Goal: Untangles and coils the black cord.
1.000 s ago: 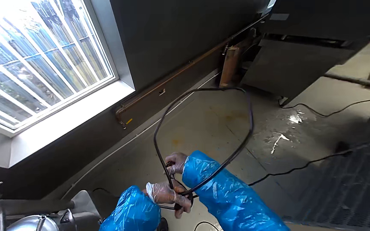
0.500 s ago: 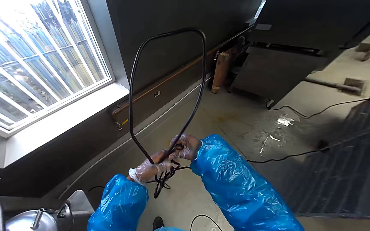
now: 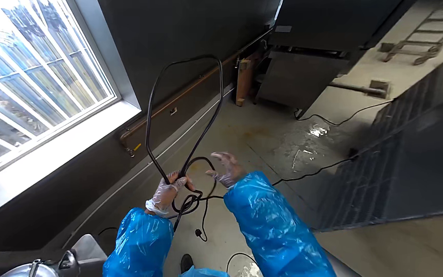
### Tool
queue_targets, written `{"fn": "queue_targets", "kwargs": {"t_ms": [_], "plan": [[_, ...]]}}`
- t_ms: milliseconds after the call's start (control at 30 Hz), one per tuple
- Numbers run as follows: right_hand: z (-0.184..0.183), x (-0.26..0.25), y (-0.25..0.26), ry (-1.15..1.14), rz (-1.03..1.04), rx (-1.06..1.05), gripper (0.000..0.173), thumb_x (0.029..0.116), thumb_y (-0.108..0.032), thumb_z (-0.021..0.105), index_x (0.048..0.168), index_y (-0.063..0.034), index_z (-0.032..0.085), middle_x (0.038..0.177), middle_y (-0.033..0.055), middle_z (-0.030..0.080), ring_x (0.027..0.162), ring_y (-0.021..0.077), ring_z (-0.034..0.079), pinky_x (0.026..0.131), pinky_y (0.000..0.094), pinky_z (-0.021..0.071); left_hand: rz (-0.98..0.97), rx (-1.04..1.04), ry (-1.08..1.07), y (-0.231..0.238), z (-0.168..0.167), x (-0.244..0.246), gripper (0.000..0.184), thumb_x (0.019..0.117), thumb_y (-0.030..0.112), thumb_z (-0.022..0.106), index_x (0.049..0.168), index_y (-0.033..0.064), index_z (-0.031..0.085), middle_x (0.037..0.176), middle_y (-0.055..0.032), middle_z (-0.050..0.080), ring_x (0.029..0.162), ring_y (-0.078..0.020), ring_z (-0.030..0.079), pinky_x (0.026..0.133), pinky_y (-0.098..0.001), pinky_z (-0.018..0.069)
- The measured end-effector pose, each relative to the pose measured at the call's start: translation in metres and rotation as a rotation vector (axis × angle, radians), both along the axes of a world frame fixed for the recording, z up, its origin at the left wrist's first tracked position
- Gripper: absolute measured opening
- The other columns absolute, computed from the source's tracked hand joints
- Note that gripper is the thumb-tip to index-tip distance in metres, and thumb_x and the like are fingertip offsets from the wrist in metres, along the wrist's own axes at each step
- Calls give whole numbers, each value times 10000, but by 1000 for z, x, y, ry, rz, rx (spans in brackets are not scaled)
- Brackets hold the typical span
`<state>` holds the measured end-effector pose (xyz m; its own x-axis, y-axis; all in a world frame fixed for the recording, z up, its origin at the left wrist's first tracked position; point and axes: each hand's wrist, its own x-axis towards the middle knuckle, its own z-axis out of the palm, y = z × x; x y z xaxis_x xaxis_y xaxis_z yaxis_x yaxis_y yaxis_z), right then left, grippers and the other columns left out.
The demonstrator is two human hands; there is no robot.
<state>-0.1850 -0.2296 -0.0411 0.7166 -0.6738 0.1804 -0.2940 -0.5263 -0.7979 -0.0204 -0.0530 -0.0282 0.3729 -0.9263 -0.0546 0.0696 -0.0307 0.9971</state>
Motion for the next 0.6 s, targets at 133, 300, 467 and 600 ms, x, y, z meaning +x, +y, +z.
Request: {"fn": "queue_targets", "kwargs": {"t_ms": [133,300,467,600], "plan": [[-32,-18,47,112,-88,336,308,960,-162,699,1172,58,663,1095,210,695,996,295,679,911,464,547,-11,-32,22,-3,-3,-8,245,1007,31,475,954,92,707,852,31,728,535,57,452,489,-121,338],[-74,12,91,-23,-255,936,317,999,-94,644,1269,65,595,1098,152,684,913,167,677,796,301,564,-79,66,82,-9,-6,-29,213,1007,-3,482,1025,46,688,863,32,708,523,57,427,492,-122,351],[-77,-2,86,-282,-544,1369,377,1117,-245,413,837,-22,530,636,72,620,581,185,661,559,322,579,-124,256,-146,3,-4,-22,253,1002,-4,564,1244,-1,638,1173,-66,712,971,-50,640,816,-225,501],[-87,-21,97,-543,-608,1592,476,1129,-322,321,724,-113,462,557,23,543,519,164,606,570,333,589,91,408,-105,28,-32,-7,152,975,-5,619,1117,-7,672,953,-69,742,800,-68,646,683,-234,484]]}}
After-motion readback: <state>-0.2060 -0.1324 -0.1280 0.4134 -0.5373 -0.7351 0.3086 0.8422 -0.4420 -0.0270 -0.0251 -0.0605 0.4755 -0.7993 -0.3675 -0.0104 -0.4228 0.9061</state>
